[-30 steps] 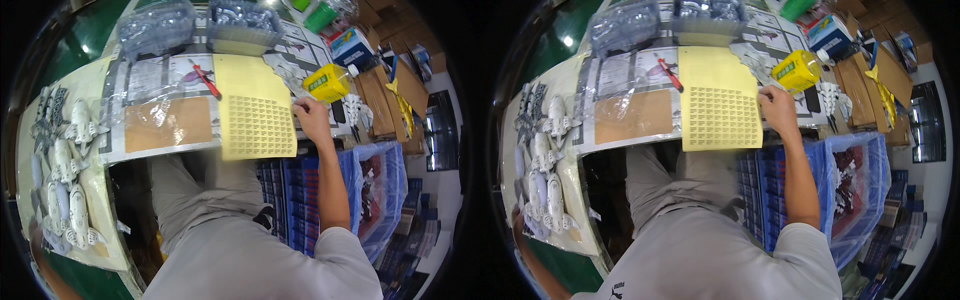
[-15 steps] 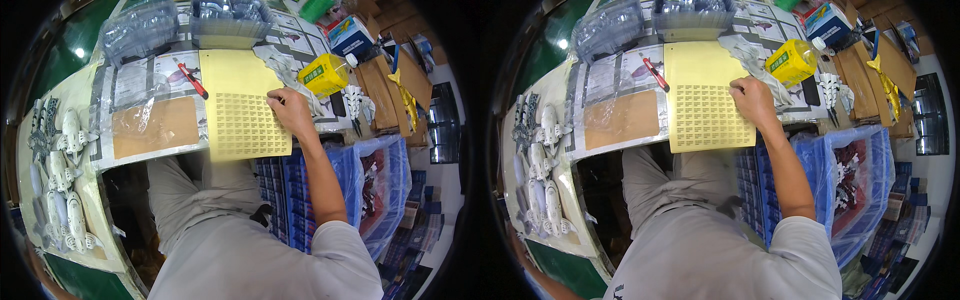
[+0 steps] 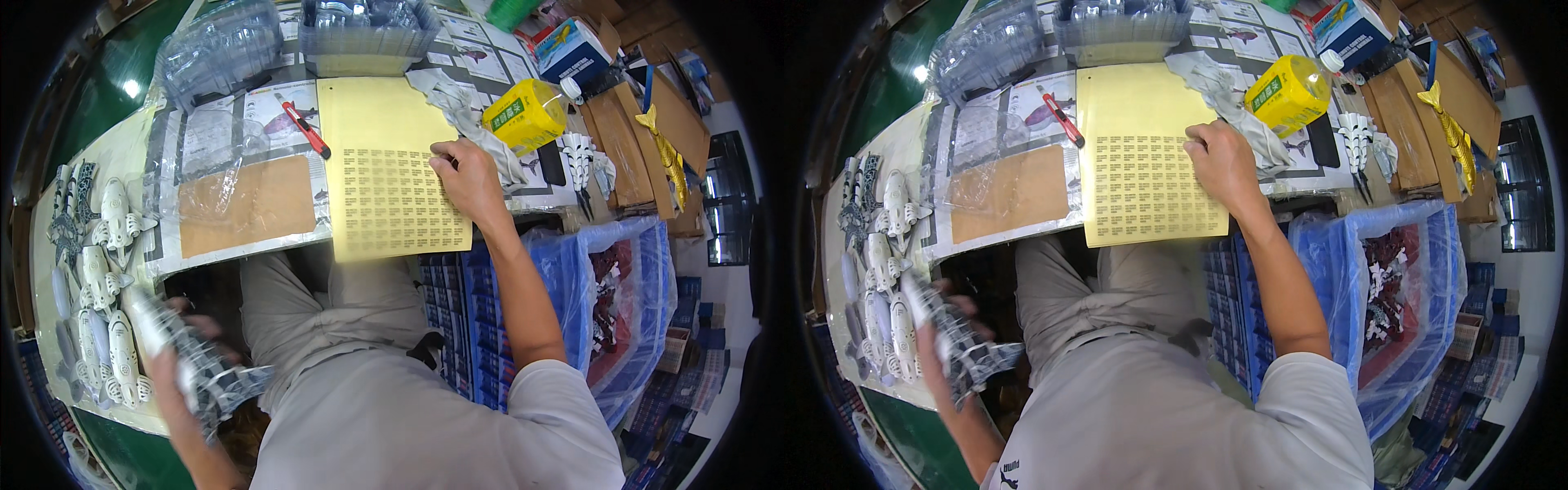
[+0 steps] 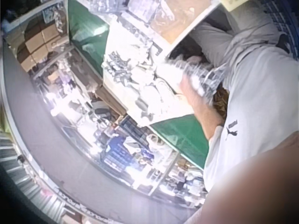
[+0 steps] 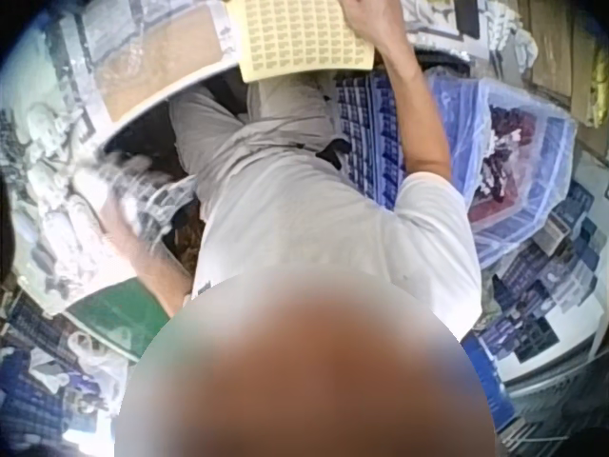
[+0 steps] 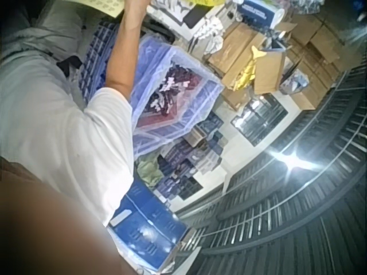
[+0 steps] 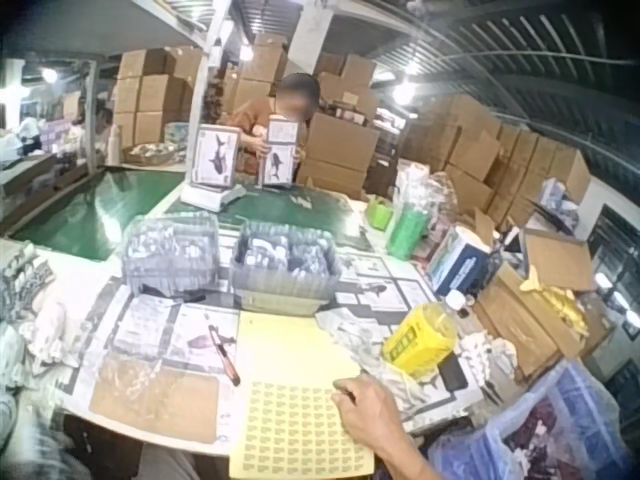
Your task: The person assembles small shark-shaped toys by attaching patterned fins to white bodies, wiping each unit with a cloth, and placing them into clear plastic packaging. The person repeats this process for multiple units, handling them one at a time.
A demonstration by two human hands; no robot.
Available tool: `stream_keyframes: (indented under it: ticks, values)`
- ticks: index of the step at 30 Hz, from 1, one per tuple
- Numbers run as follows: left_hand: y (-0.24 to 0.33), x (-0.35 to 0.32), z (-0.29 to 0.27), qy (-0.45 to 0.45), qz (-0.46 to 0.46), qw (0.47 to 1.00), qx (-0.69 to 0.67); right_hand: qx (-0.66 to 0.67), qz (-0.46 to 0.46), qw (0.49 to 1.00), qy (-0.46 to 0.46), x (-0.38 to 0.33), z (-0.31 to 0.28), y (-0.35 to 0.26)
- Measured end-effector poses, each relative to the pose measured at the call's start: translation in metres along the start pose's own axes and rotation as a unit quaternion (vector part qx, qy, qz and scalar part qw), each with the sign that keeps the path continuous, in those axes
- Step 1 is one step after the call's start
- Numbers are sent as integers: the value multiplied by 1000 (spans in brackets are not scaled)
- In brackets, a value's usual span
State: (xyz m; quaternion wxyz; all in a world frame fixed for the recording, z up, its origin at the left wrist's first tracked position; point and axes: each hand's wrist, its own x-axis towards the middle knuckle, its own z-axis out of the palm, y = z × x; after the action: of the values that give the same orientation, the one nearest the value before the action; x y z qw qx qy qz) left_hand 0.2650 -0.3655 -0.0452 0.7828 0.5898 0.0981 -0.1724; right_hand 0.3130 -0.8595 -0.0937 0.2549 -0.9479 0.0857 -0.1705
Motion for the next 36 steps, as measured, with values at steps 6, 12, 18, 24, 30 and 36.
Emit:
stream_keyframes:
  ticks: [6,12,18,24,30,36]
  values:
    - [-24,40,112,-250,-131,953,-109,15,78,996,-42,7,1,1]
    - [-31,81,167,-295,-90,950,48,32,115,990,-73,16,0,9]
    - [-32,100,183,-295,-64,950,80,199,196,950,-140,18,-29,-8]
    - [-26,93,174,-291,-33,946,139,396,149,878,-225,-5,-55,-85]
    - [-29,91,164,-272,53,936,217,388,131,864,-291,-14,-45,-132]
    - [-29,86,157,-231,102,918,306,357,124,885,-270,-19,-33,-139]
